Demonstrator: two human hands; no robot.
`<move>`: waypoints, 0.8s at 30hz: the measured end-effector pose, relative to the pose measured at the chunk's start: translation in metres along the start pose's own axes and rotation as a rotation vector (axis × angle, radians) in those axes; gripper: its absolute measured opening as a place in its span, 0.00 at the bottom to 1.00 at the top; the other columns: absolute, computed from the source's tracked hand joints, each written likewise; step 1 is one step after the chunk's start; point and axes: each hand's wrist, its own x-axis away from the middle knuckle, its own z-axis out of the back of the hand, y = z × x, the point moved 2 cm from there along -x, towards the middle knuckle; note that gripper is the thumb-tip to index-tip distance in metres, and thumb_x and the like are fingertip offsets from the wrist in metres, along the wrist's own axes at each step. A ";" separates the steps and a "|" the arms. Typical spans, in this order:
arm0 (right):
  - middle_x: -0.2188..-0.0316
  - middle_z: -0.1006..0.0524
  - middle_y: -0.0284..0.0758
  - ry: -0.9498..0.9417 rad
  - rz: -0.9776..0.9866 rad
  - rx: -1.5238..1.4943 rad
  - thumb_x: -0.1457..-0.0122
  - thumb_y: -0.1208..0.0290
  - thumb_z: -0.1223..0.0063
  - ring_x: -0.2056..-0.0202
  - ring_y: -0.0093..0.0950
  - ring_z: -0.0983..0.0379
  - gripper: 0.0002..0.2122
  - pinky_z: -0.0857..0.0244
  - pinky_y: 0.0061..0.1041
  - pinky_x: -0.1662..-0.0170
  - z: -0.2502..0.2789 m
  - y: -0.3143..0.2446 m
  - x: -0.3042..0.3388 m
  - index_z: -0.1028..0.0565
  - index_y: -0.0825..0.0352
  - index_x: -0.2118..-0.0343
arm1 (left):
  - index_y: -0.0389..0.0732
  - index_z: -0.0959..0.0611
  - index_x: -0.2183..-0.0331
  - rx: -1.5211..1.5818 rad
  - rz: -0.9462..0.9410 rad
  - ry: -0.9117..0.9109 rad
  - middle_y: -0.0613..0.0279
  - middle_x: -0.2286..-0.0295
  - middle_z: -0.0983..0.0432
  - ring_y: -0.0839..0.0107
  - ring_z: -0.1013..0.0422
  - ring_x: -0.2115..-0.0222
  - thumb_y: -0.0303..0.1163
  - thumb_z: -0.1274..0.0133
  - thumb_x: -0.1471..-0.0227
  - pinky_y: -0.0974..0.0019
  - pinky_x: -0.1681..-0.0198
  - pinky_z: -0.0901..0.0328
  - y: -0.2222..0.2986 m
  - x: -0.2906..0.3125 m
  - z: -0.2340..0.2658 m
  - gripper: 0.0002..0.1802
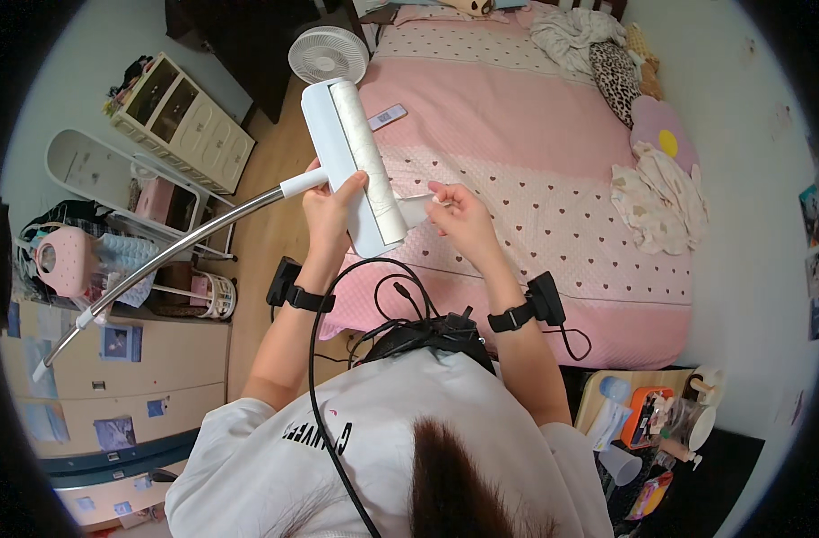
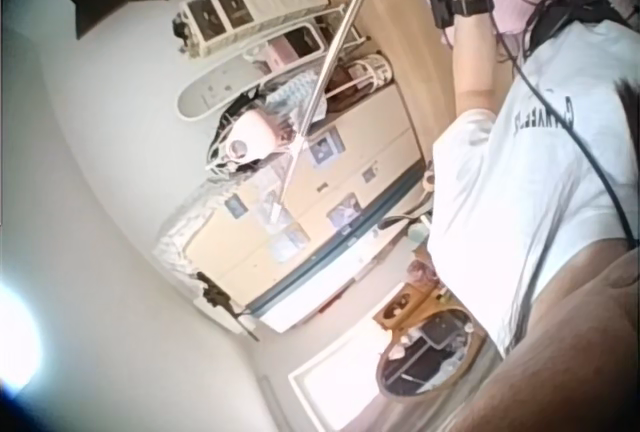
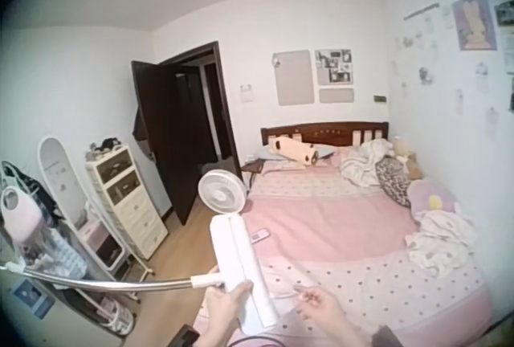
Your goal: Cleaning a bedroom by using a lint roller on the bed and sorting clothes.
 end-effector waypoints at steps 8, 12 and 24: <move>0.74 0.27 0.31 -0.106 0.025 0.280 0.51 0.74 0.48 0.80 0.16 0.34 0.09 0.39 0.14 0.77 -0.024 0.004 -0.007 0.27 0.73 0.68 | 0.28 0.41 0.53 -0.025 0.056 -0.012 0.50 0.62 0.34 0.68 0.32 0.64 0.18 0.44 0.67 0.70 0.63 0.35 -0.008 0.003 0.002 0.37; 0.77 0.27 0.34 0.008 0.190 0.507 0.53 0.73 0.47 0.78 0.21 0.33 0.06 0.39 0.18 0.75 -0.012 0.006 -0.011 0.24 0.69 0.73 | 0.28 0.41 0.53 -0.012 0.048 -0.031 0.50 0.62 0.34 0.68 0.32 0.64 0.18 0.44 0.67 0.70 0.62 0.35 -0.010 0.001 0.005 0.36; 0.85 0.27 0.32 0.690 0.275 0.776 0.51 0.66 0.47 0.82 0.18 0.35 0.10 0.41 0.19 0.77 0.132 -0.031 -0.029 0.23 0.68 0.73 | 0.29 0.38 0.54 -0.208 0.069 -0.027 0.53 0.64 0.31 0.72 0.31 0.67 0.19 0.44 0.65 0.71 0.63 0.34 -0.019 -0.009 0.050 0.34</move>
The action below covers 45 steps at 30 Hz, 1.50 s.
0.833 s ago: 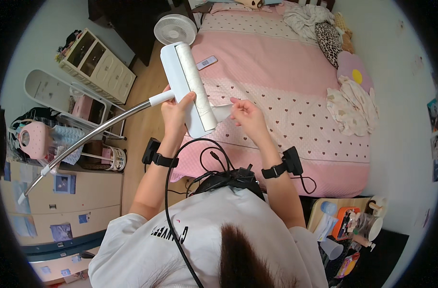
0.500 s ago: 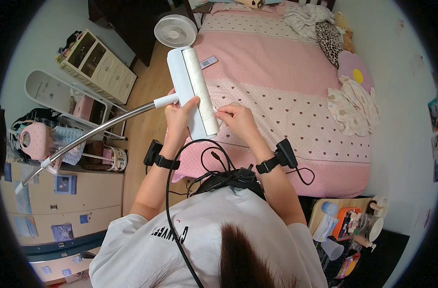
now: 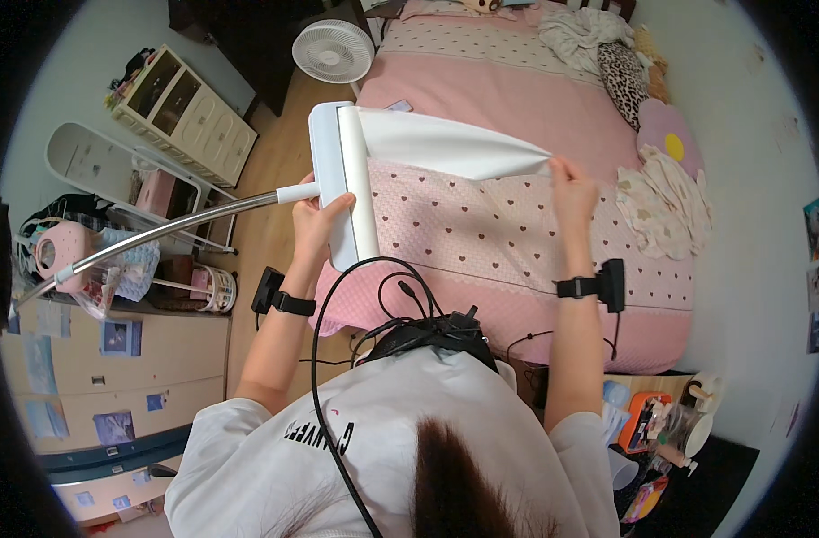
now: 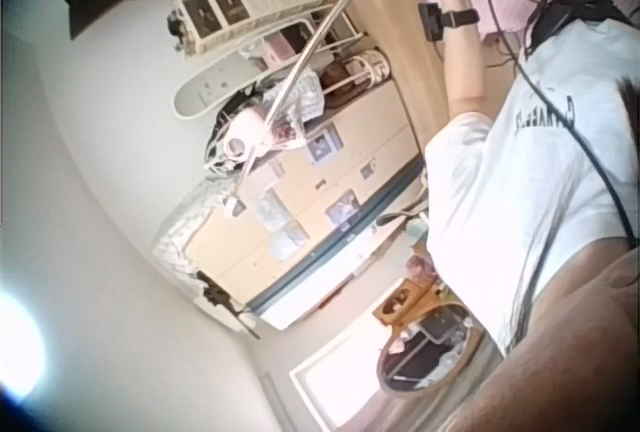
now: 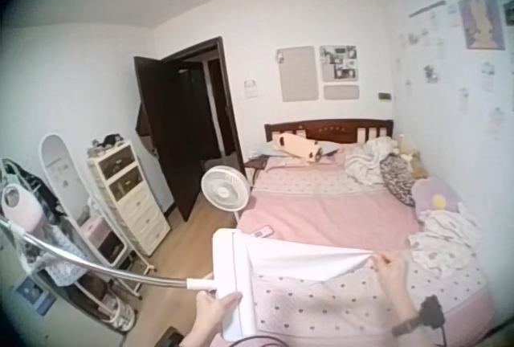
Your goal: Cleaning a bedroom by using a lint roller on the bed and sorting clothes.
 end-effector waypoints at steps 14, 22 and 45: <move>0.77 0.31 0.29 0.289 -0.437 -0.476 0.48 0.70 0.50 0.76 0.16 0.36 0.12 0.36 0.15 0.71 0.115 0.105 -0.008 0.28 0.70 0.63 | 0.29 0.32 0.61 0.018 0.192 0.186 0.54 0.70 0.28 0.69 0.29 0.72 0.17 0.44 0.67 0.69 0.69 0.33 -0.113 -0.013 0.014 0.25; 0.80 0.33 0.26 0.560 -0.578 -0.700 0.48 0.70 0.49 0.77 0.15 0.36 0.06 0.36 0.16 0.68 0.211 0.169 -0.017 0.29 0.66 0.72 | 0.30 0.30 0.66 0.220 0.464 0.379 0.53 0.69 0.28 0.66 0.30 0.72 0.17 0.43 0.66 0.67 0.68 0.34 -0.236 0.001 -0.079 0.20; 0.82 0.32 0.25 0.198 -0.505 -0.162 0.47 0.69 0.50 0.80 0.13 0.39 0.07 0.39 0.11 0.77 0.143 0.129 -0.045 0.27 0.67 0.71 | 0.39 0.60 0.44 0.636 0.829 -0.560 0.43 0.46 0.55 0.56 0.53 0.45 0.61 0.59 0.55 0.55 0.43 0.64 -0.321 -0.050 -0.286 0.50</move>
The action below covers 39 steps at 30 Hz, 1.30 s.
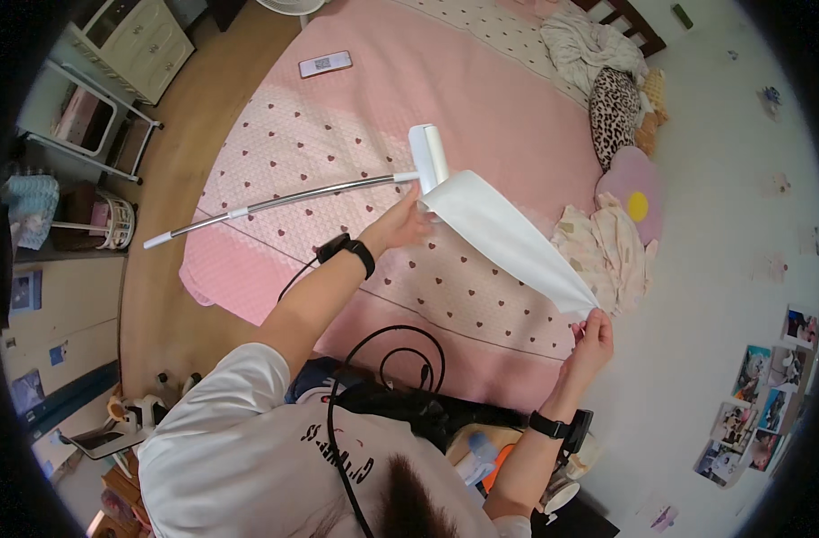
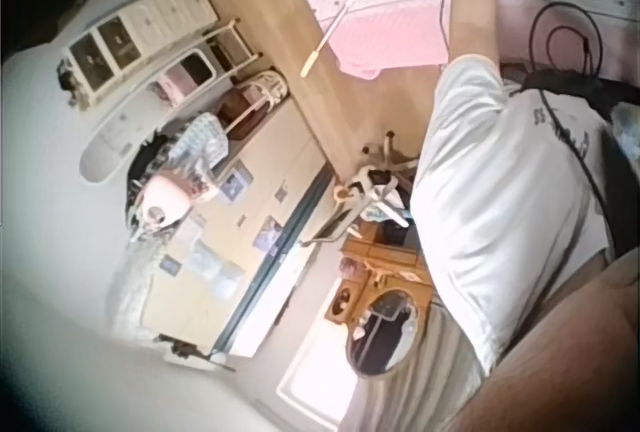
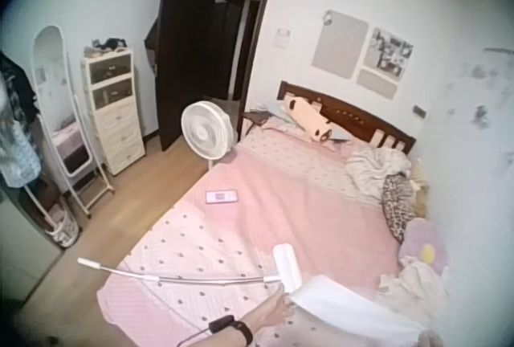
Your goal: Cleaning a bedroom by using a lint roller on the bed and sorting clothes.
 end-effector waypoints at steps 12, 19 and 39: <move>0.79 0.31 0.28 -0.631 0.421 0.245 0.48 0.72 0.50 0.80 0.15 0.38 0.07 0.43 0.13 0.77 -0.174 -0.001 0.100 0.26 0.72 0.71 | 0.35 0.29 0.60 -0.053 -0.234 0.144 0.60 0.63 0.30 0.72 0.30 0.66 0.38 0.53 0.50 0.70 0.65 0.35 0.105 0.157 -0.033 0.18; 0.71 0.32 0.32 -1.047 0.504 0.110 0.48 0.73 0.51 0.71 0.19 0.37 0.08 0.42 0.15 0.68 -0.281 -0.029 0.215 0.29 0.72 0.67 | 0.35 0.24 0.68 -0.386 -0.542 0.440 0.60 0.72 0.26 0.73 0.29 0.72 0.33 0.55 0.51 0.70 0.71 0.34 0.159 0.269 0.020 0.12; 0.81 0.27 0.38 -0.979 0.568 0.039 0.50 0.71 0.56 0.77 0.24 0.32 0.07 0.38 0.23 0.70 -0.354 -0.087 0.415 0.27 0.67 0.74 | 0.33 0.46 0.47 -0.364 -0.665 0.666 0.57 0.60 0.34 0.70 0.33 0.64 0.29 0.51 0.53 0.69 0.58 0.39 0.229 0.471 0.060 0.34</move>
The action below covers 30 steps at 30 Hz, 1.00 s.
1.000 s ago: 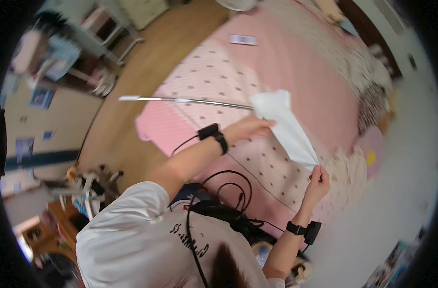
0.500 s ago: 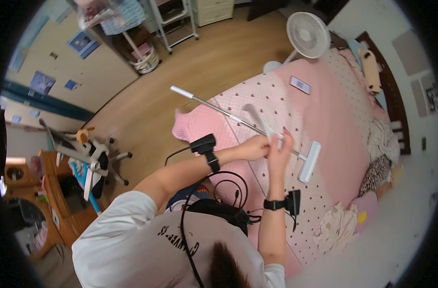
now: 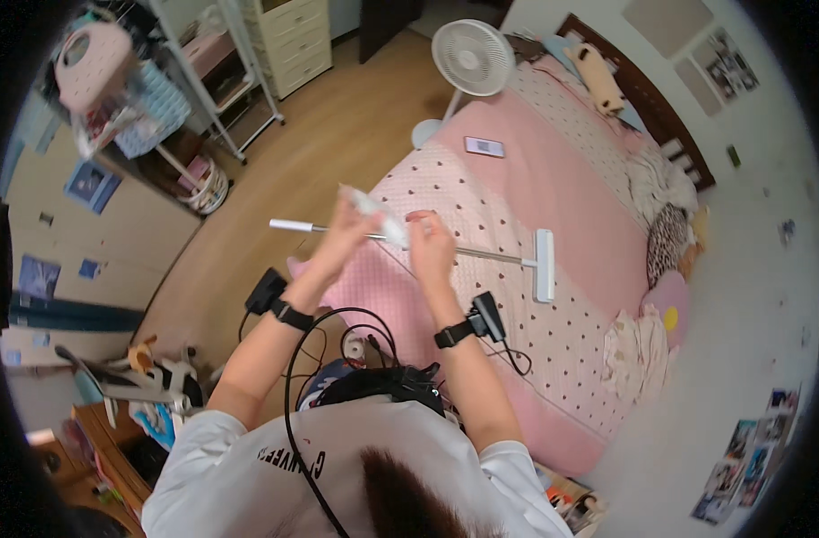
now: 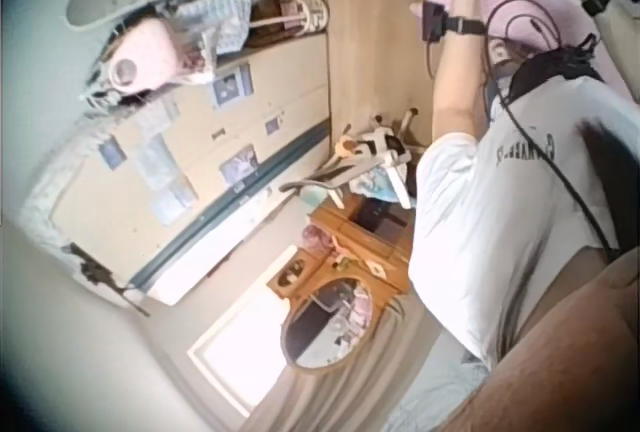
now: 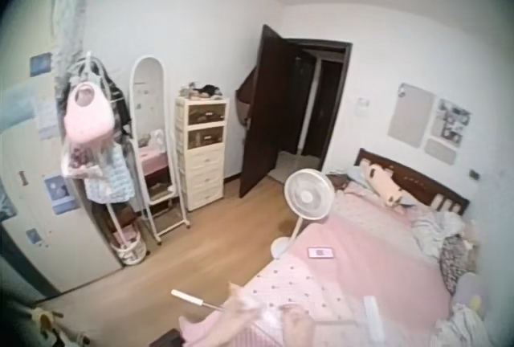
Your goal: Cleaning a bedroom by using a lint roller on the bed and sorting clothes.
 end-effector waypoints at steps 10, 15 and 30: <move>0.84 0.28 0.35 -0.269 0.010 -0.398 0.47 0.71 0.54 0.80 0.20 0.34 0.07 0.40 0.22 0.75 -0.051 -0.055 0.030 0.27 0.70 0.74 | 0.43 0.27 0.68 0.529 0.051 -0.198 0.70 0.75 0.29 0.79 0.32 0.73 0.36 0.58 0.48 0.75 0.75 0.38 -0.053 0.037 0.036 0.09; 0.74 0.27 0.38 -0.177 0.532 -0.081 0.49 0.73 0.54 0.70 0.30 0.31 0.07 0.38 0.27 0.69 -0.081 -0.079 0.046 0.27 0.71 0.71 | 0.44 0.30 0.62 0.842 0.114 0.064 0.66 0.67 0.30 0.76 0.33 0.65 0.52 0.64 0.48 0.66 0.61 0.37 0.004 0.083 0.027 0.23; 0.50 0.39 0.43 -0.721 0.983 -0.077 0.46 0.63 0.59 0.50 0.43 0.47 0.19 0.52 0.34 0.48 -0.308 -0.229 0.133 0.34 0.70 0.54 | 0.37 0.30 0.63 0.874 -0.210 0.380 0.57 0.67 0.30 0.69 0.32 0.68 0.42 0.66 0.45 0.66 0.68 0.34 0.039 0.126 0.311 0.19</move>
